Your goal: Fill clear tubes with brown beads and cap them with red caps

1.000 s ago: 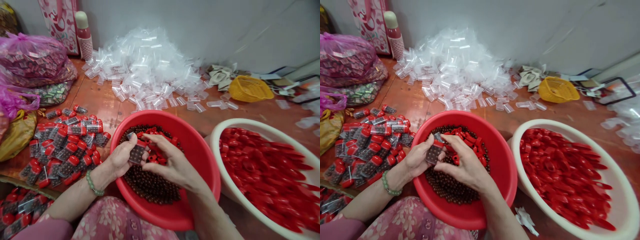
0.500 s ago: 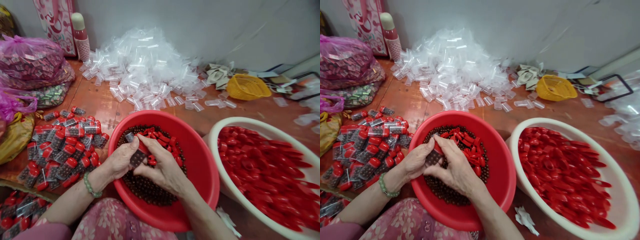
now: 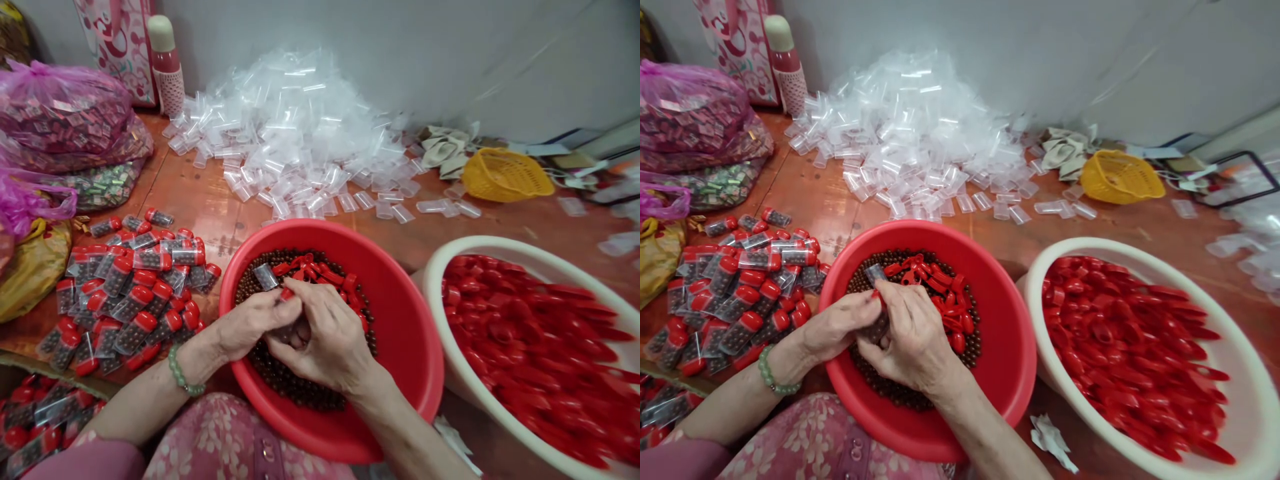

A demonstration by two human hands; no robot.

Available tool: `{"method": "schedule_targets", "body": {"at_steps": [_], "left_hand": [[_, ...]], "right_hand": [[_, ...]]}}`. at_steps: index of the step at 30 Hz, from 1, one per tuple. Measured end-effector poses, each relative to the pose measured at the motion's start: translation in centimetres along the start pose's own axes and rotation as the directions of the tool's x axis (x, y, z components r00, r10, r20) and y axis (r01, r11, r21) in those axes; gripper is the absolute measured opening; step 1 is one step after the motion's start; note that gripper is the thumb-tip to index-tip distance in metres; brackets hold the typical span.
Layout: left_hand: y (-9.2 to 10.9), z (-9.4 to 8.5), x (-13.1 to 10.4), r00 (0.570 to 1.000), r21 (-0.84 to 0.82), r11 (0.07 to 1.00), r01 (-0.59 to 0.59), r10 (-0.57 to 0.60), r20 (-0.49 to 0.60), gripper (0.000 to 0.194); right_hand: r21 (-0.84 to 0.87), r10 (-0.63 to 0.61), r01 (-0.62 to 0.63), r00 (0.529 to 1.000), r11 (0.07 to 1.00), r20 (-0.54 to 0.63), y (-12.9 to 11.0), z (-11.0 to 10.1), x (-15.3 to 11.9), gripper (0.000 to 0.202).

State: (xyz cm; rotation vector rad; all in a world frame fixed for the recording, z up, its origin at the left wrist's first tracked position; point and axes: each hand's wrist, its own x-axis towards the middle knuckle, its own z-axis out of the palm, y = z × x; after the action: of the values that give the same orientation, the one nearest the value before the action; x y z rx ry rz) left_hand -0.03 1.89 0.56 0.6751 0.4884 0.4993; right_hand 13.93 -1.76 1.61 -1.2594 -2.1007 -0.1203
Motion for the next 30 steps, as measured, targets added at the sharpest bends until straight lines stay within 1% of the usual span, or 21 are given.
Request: {"method": "schedule_targets", "body": {"at_steps": [3, 5, 7, 10, 11, 12, 13, 14, 15, 16, 17, 18, 19, 20, 21, 22, 24, 26, 27, 28, 30], "left_hand": [[-0.2, 0.0, 0.0, 1.0, 0.032, 0.999, 0.005, -0.005, 0.013, 0.049], [-0.5, 0.2, 0.0, 1.0, 0.068, 0.998, -0.007, 0.007, -0.001, 0.052], [-0.7, 0.6, -0.4, 1.0, 0.13, 0.991, -0.025, 0.027, -0.016, 0.053], [0.1, 1.4, -2.1, 0.992, 0.307, 0.951, -0.037, 0.072, -0.105, 0.04], [0.7, 1.6, -3.0, 0.98, 0.403, 0.914, -0.04, 0.114, -0.162, 0.035], [1.4, 1.5, -4.1, 0.956, 0.521, 0.853, -0.034, 0.18, -0.233, 0.032], [2.3, 1.2, -5.3, 0.912, 0.646, 0.763, -0.01, 0.273, -0.308, 0.033], [3.3, 0.5, -6.4, 0.841, 0.765, 0.642, 0.045, 0.388, -0.376, 0.035], [4.3, -0.5, -7.6, 0.746, 0.852, 0.502, 0.148, 0.509, -0.429, 0.039], [5.2, -1.7, -8.6, 0.642, 0.894, 0.362, 0.265, 0.626, -0.444, 0.041], [6.1, -3.1, -9.4, 0.546, 0.899, 0.235, 0.37, 0.728, -0.415, 0.041], [6.8, -4.6, -10.0, 0.459, 0.876, 0.127, 0.466, 0.811, -0.362, 0.04], [7.4, -6.0, -10.4, 0.408, 0.848, 0.033, 0.529, 0.866, -0.288, 0.041], [7.8, -7.2, -10.5, 0.383, 0.826, -0.047, 0.561, 0.9, -0.209, 0.044], [8.1, -8.1, -10.3, 0.375, 0.812, -0.107, 0.573, 0.916, -0.144, 0.048], [8.1, -8.5, -9.8, 0.385, 0.814, -0.157, 0.559, 0.919, -0.087, 0.051], [7.7, -8.1, -8.2, 0.444, 0.855, -0.225, 0.468, 0.896, -0.007, 0.048], [6.8, -6.5, -6.0, 0.519, 0.914, -0.252, 0.319, 0.853, 0.054, 0.034], [6.1, -5.5, -4.8, 0.552, 0.937, -0.254, 0.239, 0.83, 0.084, 0.028], [5.4, -4.5, -3.7, 0.578, 0.953, -0.252, 0.167, 0.808, 0.112, 0.024], [4.0, -3.2, -1.7, 0.61, 0.971, -0.23, 0.066, 0.779, 0.143, 0.022]], "right_hand": [[-0.005, -0.04, 0.04, 0.999, 0.999, 0.024, 0.3, -0.3, -0.2, 0.057], [0.01, -0.042, 0.042, 0.997, 0.999, 0.071, 0.5, -0.5, -0.4, 0.061], [0.062, -0.051, 0.043, 0.99, 0.997, 0.133, 0.5, -0.7, -0.6, 0.065], [0.179, -0.043, -0.009, 0.958, 0.984, 0.284, 0.7, -1.0, -0.9, 0.079], [0.194, -0.024, -0.044, 0.943, 0.98, 0.332, 0.9, -1.1, -1.0, 0.085], [0.188, 0.006, -0.08, 0.931, 0.979, 0.365, 1.1, -1.1, -1.2, 0.089], [0.165, 0.042, -0.112, 0.925, 0.98, 0.378, 1.5, -1.1, -1.3, 0.09], [0.132, 0.082, -0.142, 0.921, 0.981, 0.382, 1.9, -1.1, -1.4, 0.085], [0.097, 0.122, -0.173, 0.913, 0.98, 0.39, 2.4, -1.1, -1.6, 0.077], [0.064, 0.159, -0.202, 0.898, 0.977, 0.409, 2.9, -1.0, -1.9, 0.068], [0.032, 0.191, -0.229, 0.877, 0.973, 0.442, 3.4, -1.0, -2.1, 0.06], [0.0, 0.217, -0.248, 0.85, 0.969, 0.48, 3.9, -1.0, -2.4, 0.053], [-0.033, 0.239, -0.259, 0.824, 0.965, 0.514, 4.3, -0.9, -2.8, 0.048], [-0.067, 0.255, -0.262, 0.802, 0.963, 0.541, 4.7, -0.9, -3.0, 0.045], [-0.095, 0.263, -0.254, 0.788, 0.962, 0.557, 5.0, -0.9, -3.3, 0.042], [-0.118, 0.263, -0.239, 0.781, 0.964, 0.566, 5.2, -0.9, -3.4, 0.039], [-0.145, 0.245, -0.197, 0.777, 0.97, 0.58, 5.3, -0.8, -3.0, 0.033], [-0.153, 0.224, -0.164, 0.757, 0.975, 0.614, 5.3, -0.5, -1.8, 0.028], [-0.156, 0.22, -0.156, 0.734, 0.975, 0.643, 5.3, -0.1, -0.9, 0.026], [-0.158, 0.222, -0.156, 0.704, 0.975, 0.675, 5.3, 0.4, 0.0, 0.025], [-0.195, 0.257, -0.168, 0.634, 0.966, 0.73, 5.3, 1.7, 2.1, 0.027]]}}
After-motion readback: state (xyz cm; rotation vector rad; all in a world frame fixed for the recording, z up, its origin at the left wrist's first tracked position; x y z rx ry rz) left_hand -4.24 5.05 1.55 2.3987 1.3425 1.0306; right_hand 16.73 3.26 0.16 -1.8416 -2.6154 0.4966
